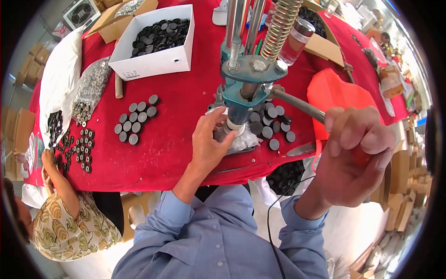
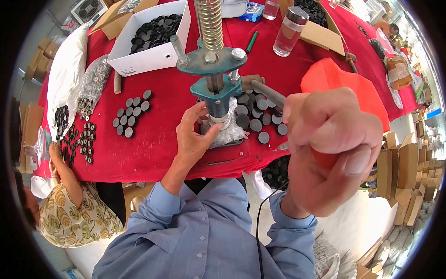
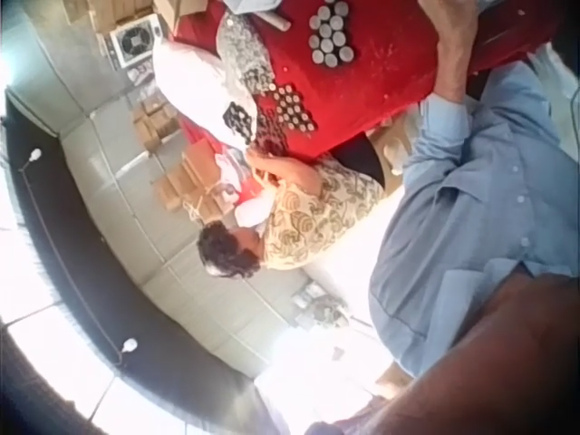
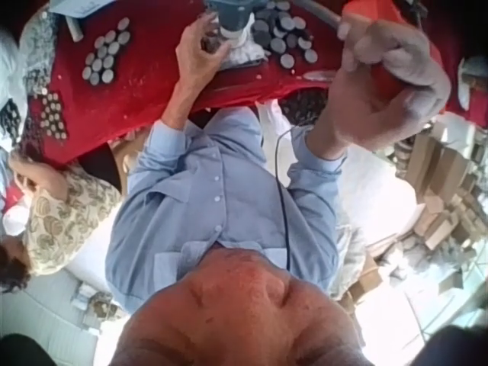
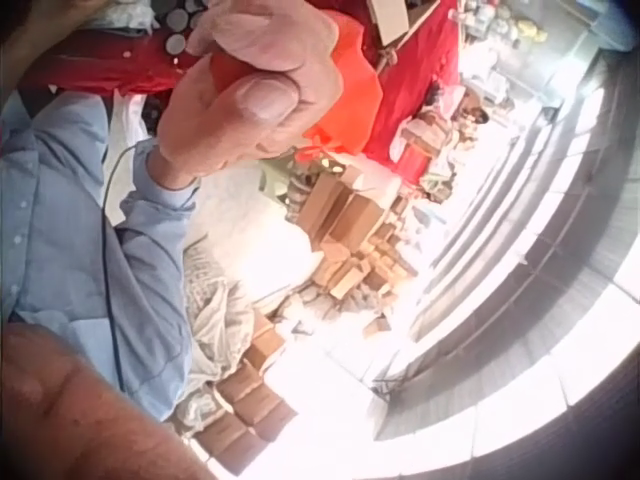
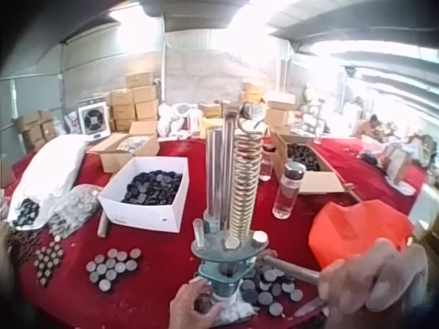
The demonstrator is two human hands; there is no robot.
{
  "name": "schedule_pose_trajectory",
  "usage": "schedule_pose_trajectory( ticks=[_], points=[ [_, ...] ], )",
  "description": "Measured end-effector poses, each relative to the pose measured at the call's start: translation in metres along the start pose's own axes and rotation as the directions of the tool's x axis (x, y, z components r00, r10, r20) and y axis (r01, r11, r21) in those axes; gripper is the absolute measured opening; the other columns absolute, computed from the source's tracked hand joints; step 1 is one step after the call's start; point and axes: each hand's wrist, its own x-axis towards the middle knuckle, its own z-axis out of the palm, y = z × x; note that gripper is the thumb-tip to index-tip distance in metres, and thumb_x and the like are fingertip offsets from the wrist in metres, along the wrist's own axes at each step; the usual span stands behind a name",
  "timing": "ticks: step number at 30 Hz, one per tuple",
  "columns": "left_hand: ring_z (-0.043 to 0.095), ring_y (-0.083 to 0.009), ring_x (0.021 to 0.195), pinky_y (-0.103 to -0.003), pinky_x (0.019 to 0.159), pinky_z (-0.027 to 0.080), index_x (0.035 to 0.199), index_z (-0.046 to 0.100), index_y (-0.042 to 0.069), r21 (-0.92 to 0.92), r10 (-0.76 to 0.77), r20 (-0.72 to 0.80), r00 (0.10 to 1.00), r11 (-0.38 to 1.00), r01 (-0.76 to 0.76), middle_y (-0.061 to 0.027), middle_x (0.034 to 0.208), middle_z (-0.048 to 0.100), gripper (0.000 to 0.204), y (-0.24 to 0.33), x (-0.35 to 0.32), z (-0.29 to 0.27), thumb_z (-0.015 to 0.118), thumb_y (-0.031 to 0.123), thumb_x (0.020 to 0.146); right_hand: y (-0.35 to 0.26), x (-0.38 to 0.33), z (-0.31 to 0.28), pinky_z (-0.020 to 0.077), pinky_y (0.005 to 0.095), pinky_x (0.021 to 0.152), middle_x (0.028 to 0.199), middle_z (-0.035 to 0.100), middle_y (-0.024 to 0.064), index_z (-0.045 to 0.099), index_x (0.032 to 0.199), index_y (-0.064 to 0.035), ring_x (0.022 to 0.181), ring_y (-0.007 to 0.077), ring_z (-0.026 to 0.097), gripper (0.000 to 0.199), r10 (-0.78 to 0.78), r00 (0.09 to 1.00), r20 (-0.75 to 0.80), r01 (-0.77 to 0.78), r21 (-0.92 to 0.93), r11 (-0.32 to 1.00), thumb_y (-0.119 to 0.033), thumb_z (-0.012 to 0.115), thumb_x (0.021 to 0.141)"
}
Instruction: The person assembles metal rings and plastic caps using a manual press machine.
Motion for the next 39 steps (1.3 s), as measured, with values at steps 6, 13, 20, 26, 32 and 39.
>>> schedule_pose_trajectory(
  ticks=[6,13,20,26,32,39],
  points=[
    [0.065,-0.0252,0.091,-0.036,0.077,0.055,0.134,0.06,0.005,0.0,0.023,-0.009,1.0,1.0,-0.023,-0.0105,0.108,0.069,0.067,-0.001,0.001,0.001,0.088,0.005,0.072,0.001,-0.001,0.003,0.0461,0.0432,0.071,0.086,0.051,0.0146,0.051,0.097,-0.0049,0.064,0.0181,0.046,0.036,0.007,0.997,-0.073,-0.001,0.078,0.997,-0.035,0.037,0.111],
    [0.064,-0.0252,0.091,-0.036,0.077,0.055,0.132,0.061,0.005,0.016,0.024,0.013,1.0,1.0,-0.024,-0.0103,0.109,0.069,0.065,0.001,0.001,0.001,0.087,0.005,0.073,-0.003,0.0,-0.002,0.0462,0.0433,0.072,0.084,0.051,0.013,0.051,0.097,-0.0059,0.064,0.018,0.046,0.033,0.01,0.998,-0.059,-0.009,0.02,1.0,-0.032,0.037,0.11],
    [0.066,-0.0265,0.097,-0.036,0.082,0.056,0.127,0.064,0.005,0.031,-0.019,-0.03,0.999,0.999,0.02,-0.0125,0.115,0.069,0.057,0.002,-0.006,-0.015,0.086,0.004,0.074,-0.003,-0.026,0.006,0.0467,0.045,0.075,0.082,0.053,0.0095,0.05,0.094,-0.0137,0.061,0.0195,0.049,0.023,0.013,0.998,-0.064,-0.014,-0.022,1.0,-0.031,0.044,0.109],
    [0.055,-0.0349,0.121,-0.046,0.103,0.045,0.115,0.07,0.005,0.605,0.111,-0.226,0.968,0.795,0.05,-0.0152,0.129,0.061,0.031,-0.024,-0.023,-0.11,0.077,0.005,0.085,0.002,-0.093,0.009,0.0433,0.0519,0.093,0.074,0.048,0.0027,0.048,0.088,-0.0206,0.072,0.0235,0.057,0.017,-0.037,0.988,-0.153,0.008,-0.186,0.982,-0.026,0.047,0.104],
    [0.052,-0.0374,0.119,-0.045,0.099,0.045,0.122,0.07,0.007,0.748,-0.062,-0.27,0.961,0.615,0.25,-0.0161,0.133,0.057,0.034,-0.047,-0.057,-0.157,0.073,0.005,0.088,-0.005,-0.068,0.011,0.042,0.0521,0.091,0.071,0.048,0.0024,0.046,0.089,-0.0209,0.065,0.0219,0.057,0.022,-0.005,0.993,-0.122,-0.024,-0.237,0.971,-0.034,0.047,0.107],
    [0.065,-0.0264,0.097,-0.035,0.079,0.054,0.116,0.073,0.005,0.532,-0.117,-0.264,0.957,0.81,0.246,-0.0137,0.118,0.067,0.031,-0.045,-0.058,-0.159,0.073,-0.004,0.087,0.009,0.02,-0.015,0.0394,0.0505,0.093,0.075,0.046,0.006,0.051,0.096,-0.0108,0.071,0.0215,0.048,0.028,0.019,0.989,0.144,-0.031,0.081,0.996,-0.033,0.037,0.108]
  ],
)
